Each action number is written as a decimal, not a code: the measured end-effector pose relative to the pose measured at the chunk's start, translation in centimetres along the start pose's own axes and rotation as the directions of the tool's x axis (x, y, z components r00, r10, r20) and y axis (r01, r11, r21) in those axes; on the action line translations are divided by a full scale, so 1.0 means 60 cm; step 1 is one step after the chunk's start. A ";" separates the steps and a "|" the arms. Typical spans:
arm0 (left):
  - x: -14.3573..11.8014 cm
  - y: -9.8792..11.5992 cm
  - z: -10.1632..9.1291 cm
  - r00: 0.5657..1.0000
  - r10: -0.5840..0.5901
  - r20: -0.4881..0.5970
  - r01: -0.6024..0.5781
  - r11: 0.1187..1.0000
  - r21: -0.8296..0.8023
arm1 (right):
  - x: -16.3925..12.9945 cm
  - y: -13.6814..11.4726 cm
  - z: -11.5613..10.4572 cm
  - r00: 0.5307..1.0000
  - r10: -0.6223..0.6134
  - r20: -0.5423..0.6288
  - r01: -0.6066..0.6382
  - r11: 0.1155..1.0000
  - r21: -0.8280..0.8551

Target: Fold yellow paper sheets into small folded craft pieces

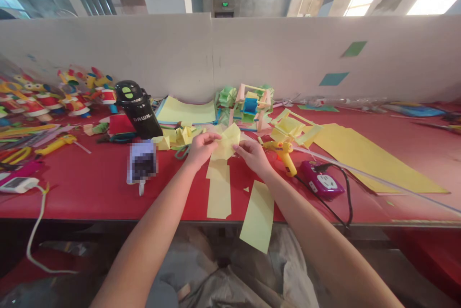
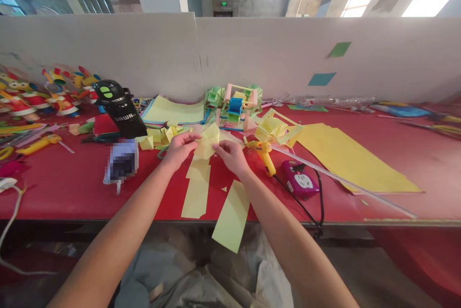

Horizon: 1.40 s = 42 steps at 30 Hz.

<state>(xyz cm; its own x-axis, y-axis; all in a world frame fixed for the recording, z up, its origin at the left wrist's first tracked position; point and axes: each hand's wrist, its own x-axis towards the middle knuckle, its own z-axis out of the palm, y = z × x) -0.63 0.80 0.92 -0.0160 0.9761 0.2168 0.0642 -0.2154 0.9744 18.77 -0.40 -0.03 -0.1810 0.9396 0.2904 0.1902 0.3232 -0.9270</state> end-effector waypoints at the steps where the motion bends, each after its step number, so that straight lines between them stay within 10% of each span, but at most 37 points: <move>1: 0.000 0.000 0.001 1.000 0.000 -0.001 0.000 1.000 -0.003 | 0.001 0.001 0.000 1.000 0.003 0.001 -0.003 1.000 -0.015; 42: 0.003 -0.004 0.000 1.000 -0.027 -0.004 0.027 0.998 -0.055 | -0.002 -0.004 0.001 0.995 -0.082 -0.061 0.079 0.995 -0.054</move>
<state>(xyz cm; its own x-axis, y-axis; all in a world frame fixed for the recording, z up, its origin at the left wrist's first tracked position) -0.63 1.06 0.70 -0.0213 0.9814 0.1908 0.0085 -0.1906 0.9816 18.69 -0.58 0.13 -0.1367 0.9151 0.3794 0.2274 0.4018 -0.8871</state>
